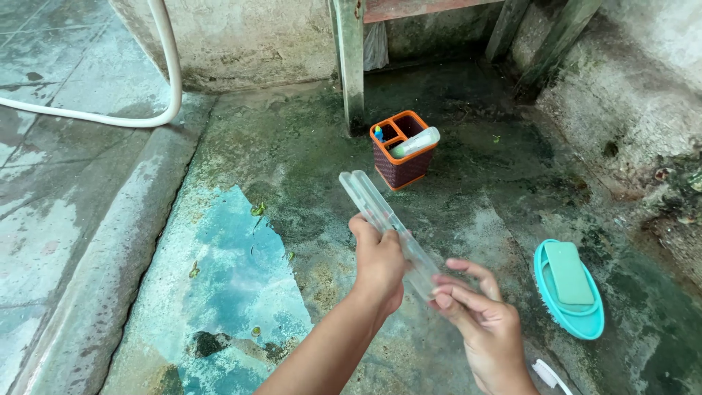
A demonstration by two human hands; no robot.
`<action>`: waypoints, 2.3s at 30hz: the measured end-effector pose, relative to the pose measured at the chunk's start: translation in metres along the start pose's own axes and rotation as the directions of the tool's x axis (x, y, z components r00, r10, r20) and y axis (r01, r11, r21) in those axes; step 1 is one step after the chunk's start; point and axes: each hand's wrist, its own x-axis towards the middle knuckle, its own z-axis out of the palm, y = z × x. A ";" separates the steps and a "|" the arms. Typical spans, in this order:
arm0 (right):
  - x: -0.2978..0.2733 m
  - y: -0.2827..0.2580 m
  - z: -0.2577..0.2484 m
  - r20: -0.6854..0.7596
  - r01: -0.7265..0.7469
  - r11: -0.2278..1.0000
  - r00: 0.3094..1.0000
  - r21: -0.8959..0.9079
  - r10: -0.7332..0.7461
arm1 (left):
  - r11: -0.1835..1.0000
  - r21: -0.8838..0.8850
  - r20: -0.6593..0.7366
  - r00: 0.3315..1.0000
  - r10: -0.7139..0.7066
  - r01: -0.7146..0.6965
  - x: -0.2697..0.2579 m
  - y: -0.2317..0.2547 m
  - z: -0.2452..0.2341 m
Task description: Cleaning a plastic toothbrush holder and associated brushes using water from an outdoor tap and scrub brushes.
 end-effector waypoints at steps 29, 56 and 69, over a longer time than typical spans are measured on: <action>0.032 0.010 -0.017 0.071 -0.529 0.841 0.848 0.111 0.525 | 0.996 -0.065 0.337 0.939 0.075 -0.056 -0.004 -0.001 -0.008; 0.006 0.020 -0.009 0.218 0.443 0.463 0.860 -0.767 -0.461 | 0.943 0.121 0.573 0.754 -0.321 0.310 -0.015 -0.043 -0.023; -0.011 0.109 -0.052 0.133 0.375 0.645 0.910 -0.666 -0.393 | 0.958 0.034 0.284 0.916 -0.282 0.285 -0.004 -0.018 -0.024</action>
